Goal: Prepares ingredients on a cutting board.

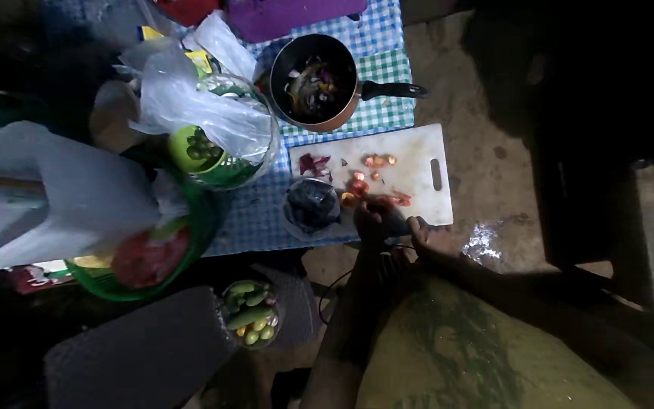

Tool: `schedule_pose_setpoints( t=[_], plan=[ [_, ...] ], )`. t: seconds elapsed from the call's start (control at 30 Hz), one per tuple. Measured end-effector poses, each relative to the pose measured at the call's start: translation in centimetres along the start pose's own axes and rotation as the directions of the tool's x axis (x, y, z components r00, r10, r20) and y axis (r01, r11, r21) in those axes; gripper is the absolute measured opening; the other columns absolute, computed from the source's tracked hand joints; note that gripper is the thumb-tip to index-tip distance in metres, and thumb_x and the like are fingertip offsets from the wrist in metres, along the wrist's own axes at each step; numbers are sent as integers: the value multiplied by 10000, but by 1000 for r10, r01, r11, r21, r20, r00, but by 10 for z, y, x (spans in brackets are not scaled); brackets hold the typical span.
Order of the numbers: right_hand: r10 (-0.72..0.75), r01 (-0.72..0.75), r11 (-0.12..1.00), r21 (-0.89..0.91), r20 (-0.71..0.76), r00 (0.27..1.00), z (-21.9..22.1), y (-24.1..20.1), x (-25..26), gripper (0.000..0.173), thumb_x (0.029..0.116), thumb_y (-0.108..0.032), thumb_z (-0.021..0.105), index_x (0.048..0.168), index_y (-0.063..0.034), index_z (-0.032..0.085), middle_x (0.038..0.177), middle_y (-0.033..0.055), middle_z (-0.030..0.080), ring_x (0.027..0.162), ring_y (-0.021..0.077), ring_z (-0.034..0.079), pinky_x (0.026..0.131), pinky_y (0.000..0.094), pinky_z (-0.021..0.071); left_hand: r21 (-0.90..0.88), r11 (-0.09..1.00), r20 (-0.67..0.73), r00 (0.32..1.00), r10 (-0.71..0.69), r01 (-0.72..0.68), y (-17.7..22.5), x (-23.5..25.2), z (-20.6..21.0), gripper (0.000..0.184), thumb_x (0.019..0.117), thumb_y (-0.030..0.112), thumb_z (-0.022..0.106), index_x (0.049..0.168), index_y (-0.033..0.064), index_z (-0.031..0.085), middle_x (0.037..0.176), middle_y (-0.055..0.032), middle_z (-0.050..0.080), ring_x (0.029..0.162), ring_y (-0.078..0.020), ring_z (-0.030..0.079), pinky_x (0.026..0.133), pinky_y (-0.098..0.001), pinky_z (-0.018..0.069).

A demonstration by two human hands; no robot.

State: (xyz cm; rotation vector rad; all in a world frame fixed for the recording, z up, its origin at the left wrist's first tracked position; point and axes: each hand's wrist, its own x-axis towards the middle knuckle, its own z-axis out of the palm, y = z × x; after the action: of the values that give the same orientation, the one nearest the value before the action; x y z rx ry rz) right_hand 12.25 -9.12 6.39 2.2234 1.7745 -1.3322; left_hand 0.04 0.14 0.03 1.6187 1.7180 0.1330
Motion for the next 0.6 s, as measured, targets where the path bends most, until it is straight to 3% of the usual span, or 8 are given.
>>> schedule_pose_setpoints(
  t=[0.1, 0.23, 0.33, 0.4, 0.53, 0.6],
  plan=[
    [54, -50, 996, -73, 61, 997, -4, -6, -3, 399, 1055, -61, 458, 1437, 53, 445, 1350, 301, 577, 1093, 467, 674, 911, 555, 540, 11, 999, 29, 999, -39, 39, 3, 2, -1, 226, 975, 68, 640, 1130, -94, 664, 1105, -280, 681, 1062, -402, 667, 962, -532, 516],
    [116, -92, 988, -125, 206, 972, -13, -12, 0, 535, 1008, -96, 593, 1487, 3, 376, 1436, 278, 498, 1144, 458, 641, 925, 563, 526, -18, 997, 66, 995, -72, 73, 4, 6, -1, 246, 961, 75, 659, 1137, -96, 662, 1104, -278, 684, 1066, -392, 666, 968, -527, 513],
    [87, -66, 991, -115, 187, 979, -7, -5, 11, 516, 1008, -73, 576, 1482, 7, 387, 1397, 274, 531, 1131, 444, 651, 940, 540, 528, -63, 993, 73, 993, -91, 96, 1, 10, 2, 248, 956, 78, 671, 1137, -91, 656, 1055, -260, 689, 963, -360, 689, 897, -511, 550],
    [81, -65, 993, -94, 177, 981, -7, -4, 18, 422, 1061, -47, 450, 1476, 14, 403, 1372, 267, 552, 1150, 433, 650, 964, 528, 524, -57, 987, 113, 983, -142, 149, 2, 13, 2, 260, 965, 73, 656, 1171, -84, 639, 1085, -256, 679, 950, -347, 695, 877, -496, 569],
    [76, -82, 996, 35, 152, 985, -2, -2, 36, 479, 1063, -65, 473, 1534, -29, 391, 1441, 258, 533, 1181, 453, 635, 973, 577, 513, -34, 997, 65, 996, -60, 63, -1, -1, 7, 301, 1024, 85, 576, 1272, -81, 611, 1217, -287, 652, 1143, -395, 645, 1010, -528, 504],
    [79, -88, 995, 55, 145, 986, 1, -1, 42, 487, 1071, -94, 476, 1548, -46, 389, 1476, 241, 516, 1174, 454, 640, 961, 592, 516, 5, 1000, 158, 987, -19, 19, -5, -24, 5, 319, 1038, 74, 545, 1303, -100, 587, 1257, -301, 630, 1195, -396, 612, 1044, -506, 479]
  ],
)
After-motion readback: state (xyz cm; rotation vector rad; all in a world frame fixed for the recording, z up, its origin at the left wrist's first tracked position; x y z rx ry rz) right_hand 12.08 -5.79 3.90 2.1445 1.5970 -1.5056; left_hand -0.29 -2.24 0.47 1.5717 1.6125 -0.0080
